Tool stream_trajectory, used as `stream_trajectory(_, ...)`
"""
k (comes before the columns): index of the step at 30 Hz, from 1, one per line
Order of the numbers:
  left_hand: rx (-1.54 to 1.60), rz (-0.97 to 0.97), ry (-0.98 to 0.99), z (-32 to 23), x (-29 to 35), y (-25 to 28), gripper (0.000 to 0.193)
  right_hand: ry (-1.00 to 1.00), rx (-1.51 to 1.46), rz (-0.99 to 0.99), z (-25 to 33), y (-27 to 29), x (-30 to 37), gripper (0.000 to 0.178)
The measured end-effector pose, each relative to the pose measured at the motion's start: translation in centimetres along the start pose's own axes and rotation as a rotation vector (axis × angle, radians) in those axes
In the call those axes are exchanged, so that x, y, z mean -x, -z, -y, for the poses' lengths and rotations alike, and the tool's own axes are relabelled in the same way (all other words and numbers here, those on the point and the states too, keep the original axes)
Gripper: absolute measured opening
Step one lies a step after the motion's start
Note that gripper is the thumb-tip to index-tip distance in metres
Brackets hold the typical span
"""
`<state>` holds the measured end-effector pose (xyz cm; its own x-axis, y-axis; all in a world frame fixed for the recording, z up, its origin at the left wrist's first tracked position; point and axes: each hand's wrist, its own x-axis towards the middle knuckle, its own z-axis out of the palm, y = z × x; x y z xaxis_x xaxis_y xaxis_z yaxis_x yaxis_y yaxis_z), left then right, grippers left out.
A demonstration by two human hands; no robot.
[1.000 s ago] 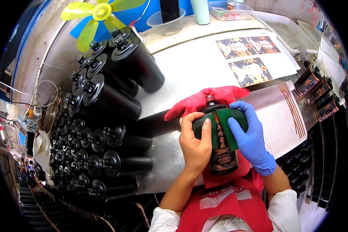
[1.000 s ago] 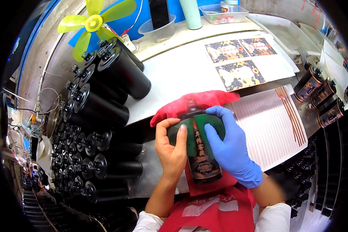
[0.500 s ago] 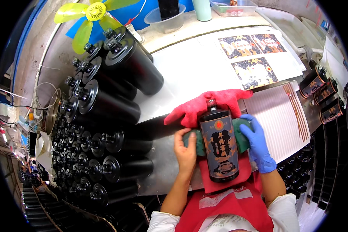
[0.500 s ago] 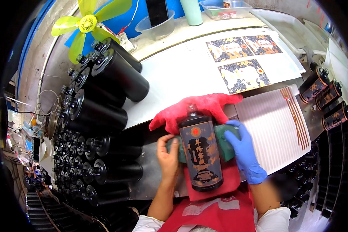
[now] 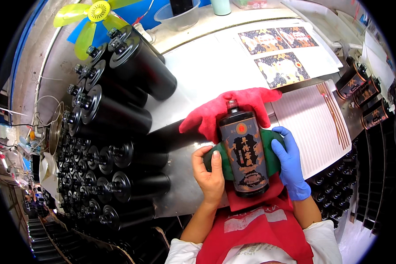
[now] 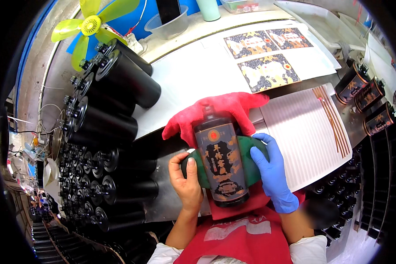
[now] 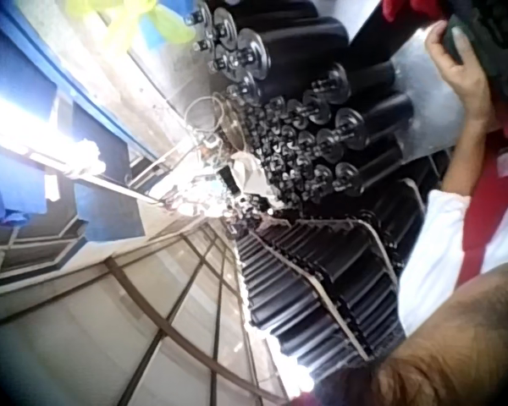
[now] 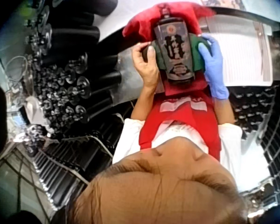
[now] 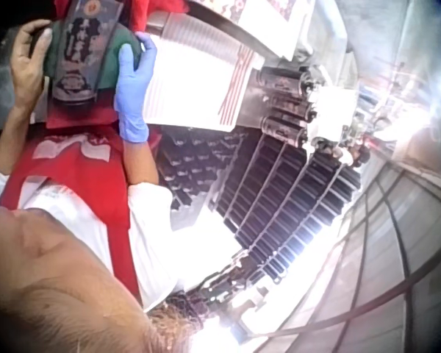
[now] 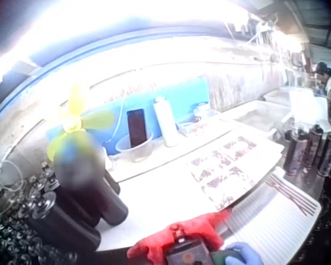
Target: The person applies decorative stickers to black cylindrical containers. They pick up a sticker, align it on the container, and smooth it down with a green tool. The person repeats this process for multiple containers, occasionally wiping the surface with a red cloth.
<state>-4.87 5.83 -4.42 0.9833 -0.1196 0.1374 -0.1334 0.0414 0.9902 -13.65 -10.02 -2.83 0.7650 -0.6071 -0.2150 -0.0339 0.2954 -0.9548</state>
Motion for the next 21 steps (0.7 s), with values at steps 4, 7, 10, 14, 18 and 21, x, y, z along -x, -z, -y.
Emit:
stream_trajectory(4, 0.090, -0.023, 0.131, 2.4, 0.6, 0.8, 0.018, -0.078, -0.125, 0.042, -2.0, 0.7, -1.1, 0.034)
stream_trajectory(7, -0.088, 0.015, 0.005, 2.6, 0.2, 1.0, 0.017, -0.001, 0.059, 0.035, -2.0, 0.8, -1.5, 0.033)
stream_trajectory(10, -0.297, 0.121, -0.029, 1.6, 0.7, 0.9, 0.020, 0.194, 0.308, -0.012, -1.6, 1.1, -1.2, 0.029)
stream_trajectory(14, -0.302, -0.093, -0.112, 0.8, 0.0, 3.5, 0.018, 0.354, 0.444, -0.178, 1.8, 1.6, 0.5, 0.027)
stream_trajectory(18, -0.262, 0.089, -0.316, -5.7, 3.2, -1.1, 0.023, 0.609, 0.653, -0.023, 4.4, -4.3, 4.0, 0.031)
stream_trajectory(21, -0.206, 0.085, -0.191, -3.8, 3.0, -1.2, 0.020, 0.487, 0.614, -0.027, 3.6, -3.6, 4.1, 0.032)
